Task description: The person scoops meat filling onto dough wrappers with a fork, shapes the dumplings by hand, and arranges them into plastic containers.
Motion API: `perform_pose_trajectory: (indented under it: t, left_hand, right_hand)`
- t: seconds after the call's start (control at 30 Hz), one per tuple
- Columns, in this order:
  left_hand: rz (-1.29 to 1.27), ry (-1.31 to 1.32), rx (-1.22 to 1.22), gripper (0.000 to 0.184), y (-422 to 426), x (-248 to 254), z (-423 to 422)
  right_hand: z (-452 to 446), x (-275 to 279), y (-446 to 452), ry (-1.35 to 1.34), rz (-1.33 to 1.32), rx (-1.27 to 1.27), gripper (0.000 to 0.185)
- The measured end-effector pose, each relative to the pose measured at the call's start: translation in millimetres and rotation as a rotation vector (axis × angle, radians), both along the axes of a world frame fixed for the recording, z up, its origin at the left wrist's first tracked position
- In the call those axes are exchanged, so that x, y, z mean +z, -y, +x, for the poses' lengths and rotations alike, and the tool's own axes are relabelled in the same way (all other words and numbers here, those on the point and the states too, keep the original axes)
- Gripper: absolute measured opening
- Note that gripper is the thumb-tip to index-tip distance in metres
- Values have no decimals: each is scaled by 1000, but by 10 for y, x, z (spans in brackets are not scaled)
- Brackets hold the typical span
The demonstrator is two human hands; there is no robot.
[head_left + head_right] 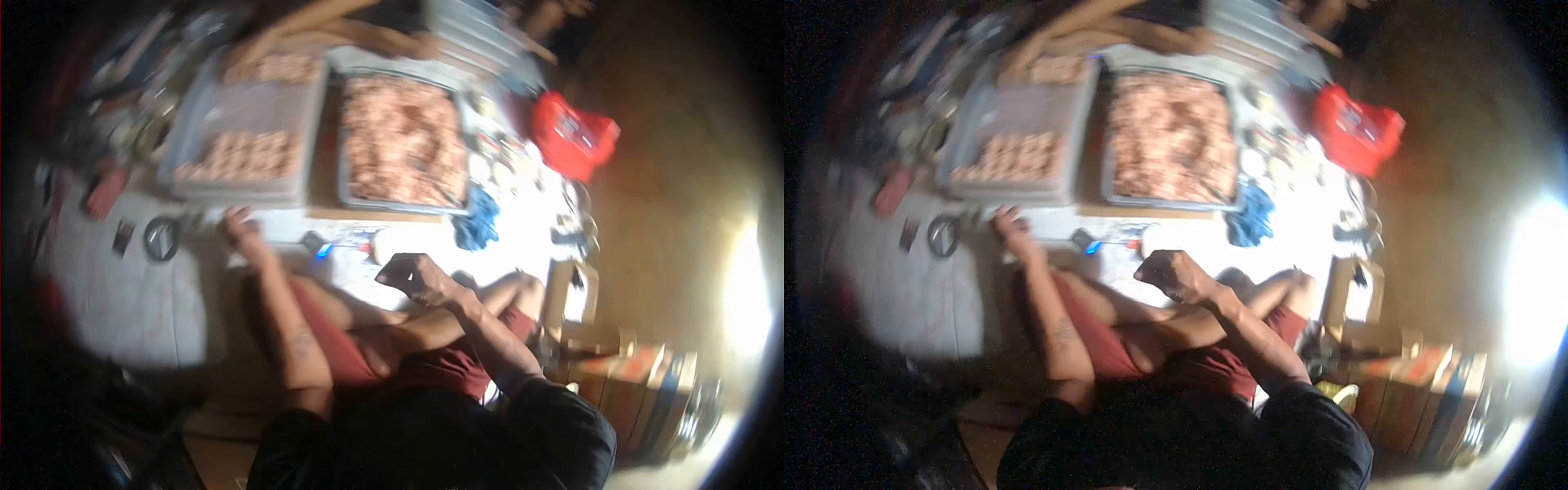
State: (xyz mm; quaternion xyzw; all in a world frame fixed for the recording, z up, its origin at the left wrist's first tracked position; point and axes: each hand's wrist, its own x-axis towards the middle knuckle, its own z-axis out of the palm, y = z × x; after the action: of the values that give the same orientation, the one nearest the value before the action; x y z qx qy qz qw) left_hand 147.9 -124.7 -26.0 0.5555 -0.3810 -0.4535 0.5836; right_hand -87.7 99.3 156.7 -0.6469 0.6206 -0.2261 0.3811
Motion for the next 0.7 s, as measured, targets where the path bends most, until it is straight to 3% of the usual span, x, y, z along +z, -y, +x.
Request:
perform_pose_trajectory:
  t: [0.03, 0.13, 0.2, 0.27, 0.3, 0.37, 0.43, 0.5, 0.53, 0.6, 0.7]
  left_hand:
    - [22, -8, 10, 34, 29, 54, 33]
    - [81, -64, 15, 47, -54, 515, -89]
    - [-31, 39, -104, 46, -37, 219, -122]
    - [-127, 287, -225, 54, -146, -50, -263]
    - [-117, 236, -395, 54, -372, 170, -398]
    - [-157, 203, -783, 55, -1051, 480, -814]
    - [31, -119, -1234, 70, -1600, 728, -1236]
    - [229, -260, -1433, 79, -1963, 872, -1582]
    - [268, -175, -1447, 82, -2080, 859, -1746]
    - [214, -41, -1453, 85, -2244, 989, -2047]
    - [30, 108, -1453, 100, -2295, 1227, -2534]
  right_hand:
    - [-222, -167, -276, 328, -137, -58, 27]
    - [-1048, -1036, -1056, -249, -208, -233, 33]
    - [-1451, -1170, -1239, -531, -397, -548, 38]
    - [-1626, -594, -988, -656, 6, -814, 62]
    - [-1765, -658, -892, -688, 112, -891, 66]
    - [-1937, -1065, -696, -796, 44, -933, 65]
    - [-2004, -1447, -548, -828, 109, -962, 49]
    - [-2194, -1542, -433, -656, 78, -975, 41]
    - [-2296, -1600, -412, -501, 72, -985, 36]
    - [-2460, -1662, -414, -420, -97, -1049, 33]
    - [-2419, -1139, -690, -220, -158, -1245, 33]
